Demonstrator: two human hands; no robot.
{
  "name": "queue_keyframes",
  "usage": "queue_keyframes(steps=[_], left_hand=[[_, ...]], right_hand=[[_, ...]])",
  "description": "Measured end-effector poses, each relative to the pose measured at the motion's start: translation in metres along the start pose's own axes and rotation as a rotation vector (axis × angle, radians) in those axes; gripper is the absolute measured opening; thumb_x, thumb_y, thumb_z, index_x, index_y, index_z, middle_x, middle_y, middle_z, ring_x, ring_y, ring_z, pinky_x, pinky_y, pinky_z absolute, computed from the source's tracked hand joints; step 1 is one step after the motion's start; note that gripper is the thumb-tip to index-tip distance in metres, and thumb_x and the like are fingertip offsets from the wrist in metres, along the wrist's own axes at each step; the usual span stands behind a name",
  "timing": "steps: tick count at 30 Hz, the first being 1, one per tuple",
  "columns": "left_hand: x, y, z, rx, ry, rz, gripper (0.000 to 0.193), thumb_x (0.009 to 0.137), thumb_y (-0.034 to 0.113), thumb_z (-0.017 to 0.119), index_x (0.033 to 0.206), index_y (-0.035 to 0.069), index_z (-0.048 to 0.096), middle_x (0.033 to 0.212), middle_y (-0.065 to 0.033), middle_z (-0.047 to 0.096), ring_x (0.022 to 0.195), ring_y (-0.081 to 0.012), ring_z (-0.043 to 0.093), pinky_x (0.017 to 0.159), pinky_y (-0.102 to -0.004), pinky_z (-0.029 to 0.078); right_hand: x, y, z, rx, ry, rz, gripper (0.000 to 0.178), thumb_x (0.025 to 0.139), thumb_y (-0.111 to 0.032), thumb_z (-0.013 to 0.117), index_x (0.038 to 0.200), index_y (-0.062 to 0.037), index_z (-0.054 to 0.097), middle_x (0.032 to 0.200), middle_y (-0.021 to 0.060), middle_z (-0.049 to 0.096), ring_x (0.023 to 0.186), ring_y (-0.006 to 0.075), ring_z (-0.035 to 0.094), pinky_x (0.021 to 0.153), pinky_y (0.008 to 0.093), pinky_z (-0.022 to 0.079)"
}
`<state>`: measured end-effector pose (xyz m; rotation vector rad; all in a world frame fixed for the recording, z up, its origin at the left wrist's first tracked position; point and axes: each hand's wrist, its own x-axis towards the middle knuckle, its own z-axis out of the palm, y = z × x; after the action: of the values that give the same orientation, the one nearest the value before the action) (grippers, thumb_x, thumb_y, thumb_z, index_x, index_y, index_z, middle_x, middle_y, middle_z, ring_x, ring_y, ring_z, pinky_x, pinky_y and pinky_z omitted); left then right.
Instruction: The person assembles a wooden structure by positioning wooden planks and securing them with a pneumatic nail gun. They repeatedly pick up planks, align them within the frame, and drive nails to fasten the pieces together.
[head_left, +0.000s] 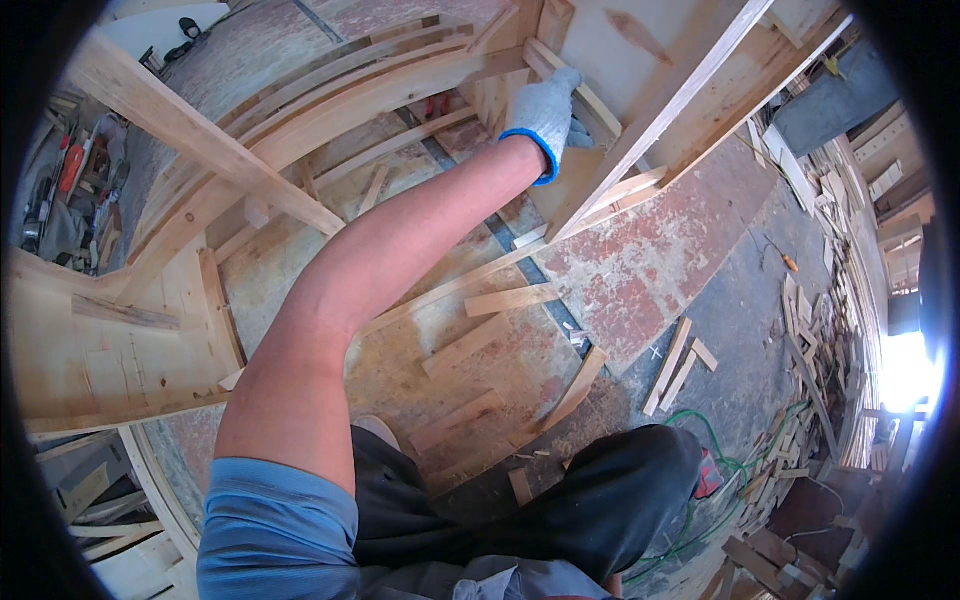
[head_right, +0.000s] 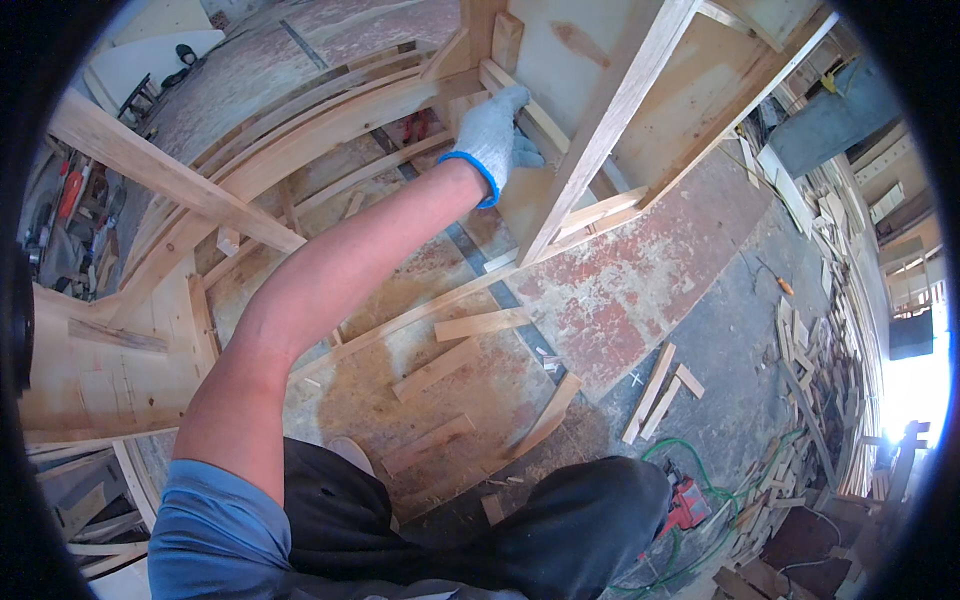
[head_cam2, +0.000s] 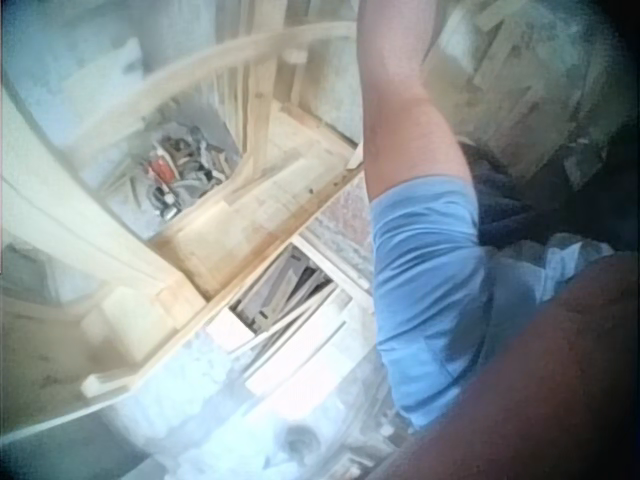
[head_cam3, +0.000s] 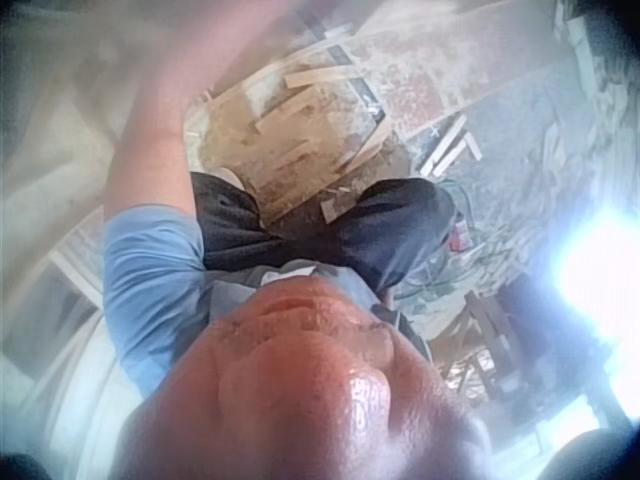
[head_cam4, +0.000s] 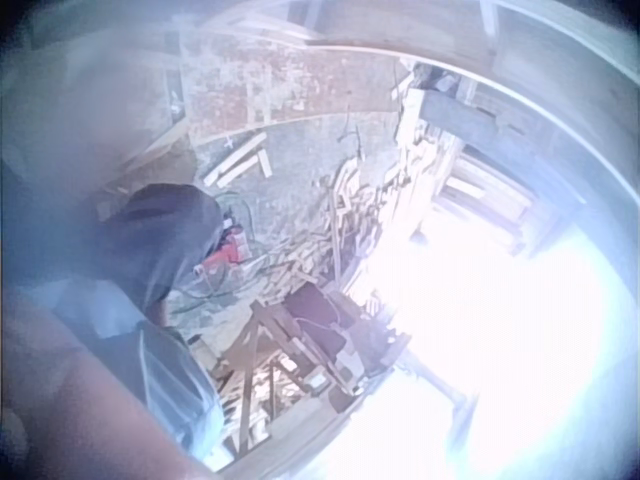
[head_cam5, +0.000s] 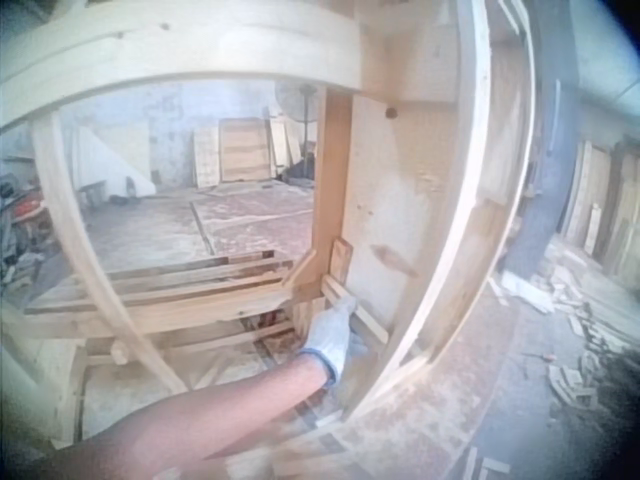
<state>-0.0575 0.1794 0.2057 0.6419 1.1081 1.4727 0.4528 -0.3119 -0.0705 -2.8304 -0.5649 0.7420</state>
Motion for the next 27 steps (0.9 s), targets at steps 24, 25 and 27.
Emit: queue_keyframes(steps=[24, 25, 27], left_hand=[[0.047, -0.011, -0.02, -0.134, -0.136, 0.038, 0.039, 0.103, 0.031, 0.054, 0.129, 0.001, 0.053, 0.115, -0.0226, 0.066, 0.096, -0.036, 0.072, 0.079, -0.0483, 0.065], [0.046, -0.01, -0.021, -0.144, -0.181, 0.039, 0.04, 0.103, 0.031, 0.054, 0.129, 0.001, 0.052, 0.115, -0.0236, 0.065, 0.097, -0.0362, 0.071, 0.078, -0.0488, 0.065], [0.046, -0.008, -0.02, -0.077, -0.103, 0.014, 0.04, 0.103, 0.032, 0.055, 0.129, 0.001, 0.052, 0.116, -0.0236, 0.065, 0.098, -0.0361, 0.071, 0.077, -0.0485, 0.064]], right_hand=[[-0.034, 0.037, -0.016, 0.063, 0.027, 0.023, 0.057, 0.083, -0.035, 0.074, 0.127, -0.0008, 0.059, 0.122, 0.0252, 0.066, 0.116, 0.0408, 0.062, 0.1, 0.0488, 0.047], [-0.036, 0.039, -0.015, 0.063, 0.03, 0.027, 0.057, 0.082, -0.035, 0.074, 0.126, -0.0008, 0.059, 0.122, 0.0252, 0.066, 0.116, 0.0409, 0.062, 0.1, 0.0489, 0.047], [-0.037, 0.041, -0.014, 0.061, 0.027, 0.026, 0.057, 0.082, -0.035, 0.074, 0.125, -0.0008, 0.06, 0.121, 0.0251, 0.066, 0.115, 0.0411, 0.062, 0.1, 0.0491, 0.047]])
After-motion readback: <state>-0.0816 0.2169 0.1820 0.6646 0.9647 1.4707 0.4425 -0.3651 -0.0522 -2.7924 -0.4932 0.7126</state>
